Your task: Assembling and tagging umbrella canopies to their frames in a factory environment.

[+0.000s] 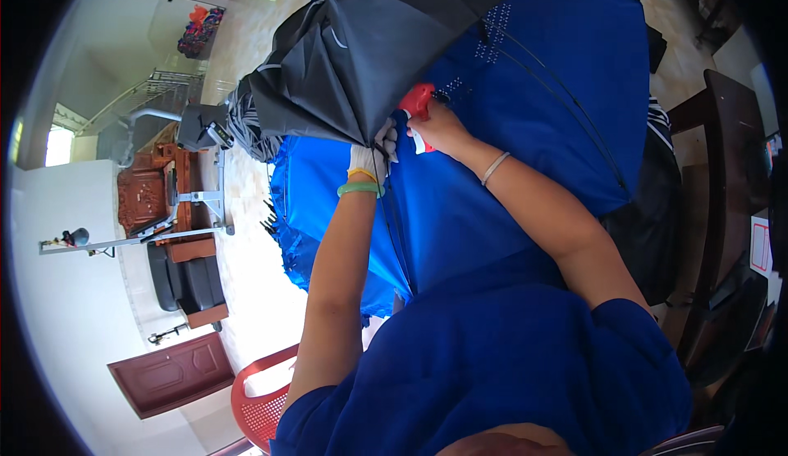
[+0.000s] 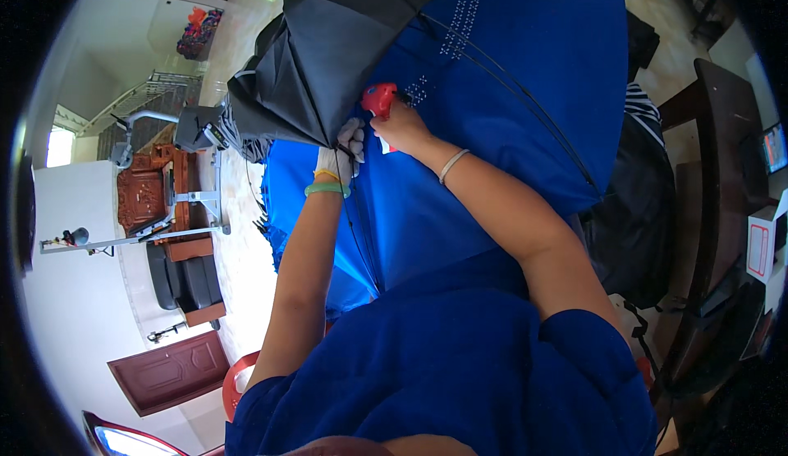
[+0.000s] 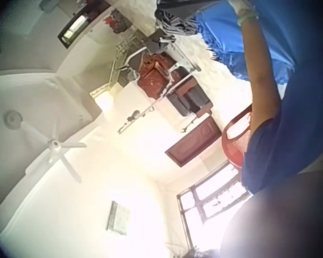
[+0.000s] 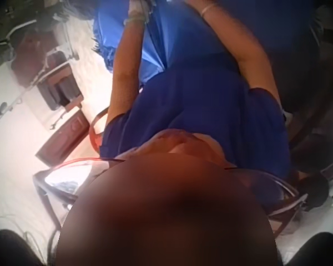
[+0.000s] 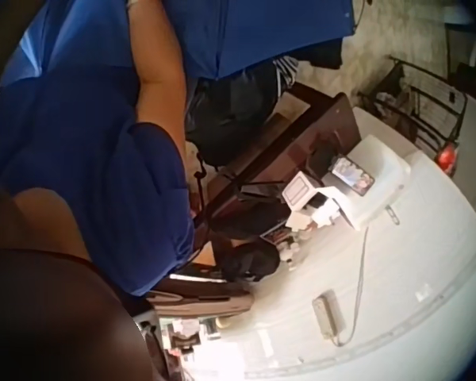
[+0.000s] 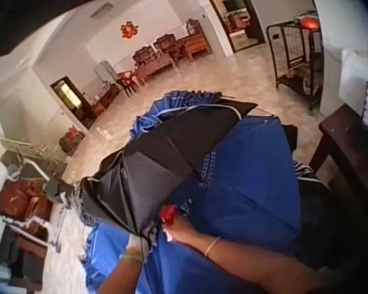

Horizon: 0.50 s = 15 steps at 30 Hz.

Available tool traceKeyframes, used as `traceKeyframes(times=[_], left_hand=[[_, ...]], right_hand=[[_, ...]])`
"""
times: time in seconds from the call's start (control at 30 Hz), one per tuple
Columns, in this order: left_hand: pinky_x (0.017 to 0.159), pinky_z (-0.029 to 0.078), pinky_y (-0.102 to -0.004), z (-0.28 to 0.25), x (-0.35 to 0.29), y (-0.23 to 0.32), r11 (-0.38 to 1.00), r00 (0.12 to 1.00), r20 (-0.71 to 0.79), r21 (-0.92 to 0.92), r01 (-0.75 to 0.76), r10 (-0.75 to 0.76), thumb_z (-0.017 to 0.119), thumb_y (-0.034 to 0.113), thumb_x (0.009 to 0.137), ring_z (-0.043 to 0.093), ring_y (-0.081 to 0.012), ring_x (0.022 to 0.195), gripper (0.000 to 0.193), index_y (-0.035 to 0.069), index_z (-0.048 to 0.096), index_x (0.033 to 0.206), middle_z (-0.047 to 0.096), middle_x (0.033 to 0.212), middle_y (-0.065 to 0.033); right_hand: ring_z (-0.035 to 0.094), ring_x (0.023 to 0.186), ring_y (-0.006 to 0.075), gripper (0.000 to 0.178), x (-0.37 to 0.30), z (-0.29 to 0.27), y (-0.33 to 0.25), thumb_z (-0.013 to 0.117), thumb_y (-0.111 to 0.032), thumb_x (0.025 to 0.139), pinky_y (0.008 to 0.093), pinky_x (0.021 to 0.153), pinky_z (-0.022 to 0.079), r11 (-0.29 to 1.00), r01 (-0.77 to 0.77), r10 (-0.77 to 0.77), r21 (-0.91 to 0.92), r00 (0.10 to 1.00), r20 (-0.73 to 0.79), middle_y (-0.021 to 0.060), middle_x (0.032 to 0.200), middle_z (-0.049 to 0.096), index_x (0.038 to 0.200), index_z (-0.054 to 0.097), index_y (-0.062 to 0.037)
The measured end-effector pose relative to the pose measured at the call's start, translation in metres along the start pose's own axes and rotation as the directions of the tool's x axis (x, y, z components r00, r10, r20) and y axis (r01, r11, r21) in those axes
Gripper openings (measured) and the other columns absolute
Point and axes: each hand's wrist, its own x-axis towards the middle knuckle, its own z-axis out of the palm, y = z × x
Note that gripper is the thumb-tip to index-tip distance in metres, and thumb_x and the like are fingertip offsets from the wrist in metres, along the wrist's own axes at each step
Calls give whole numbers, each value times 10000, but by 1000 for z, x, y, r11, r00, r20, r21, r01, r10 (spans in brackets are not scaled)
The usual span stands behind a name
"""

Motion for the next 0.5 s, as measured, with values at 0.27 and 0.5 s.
traceKeyframes(times=[0.27,0.5], left_hand=[[361,335,-246,0,-3,-1,999,1000,5,43,17,-18,614,322,876,425,-88,424,247,80,592,917,482,610,33],[346,320,-244,6,-7,2,999,1000,10,40,4,-4,612,338,877,427,-88,416,255,87,593,924,494,606,38]], right_hand=[[691,778,254,332,-12,-12,-17,570,-47,849,342,677,568,852,-164,161,497,986,49,139,907,667,1178,538,-13],[687,851,261,286,0,-28,-10,574,-64,893,345,757,567,804,-268,163,531,958,237,163,964,660,1165,513,2]])
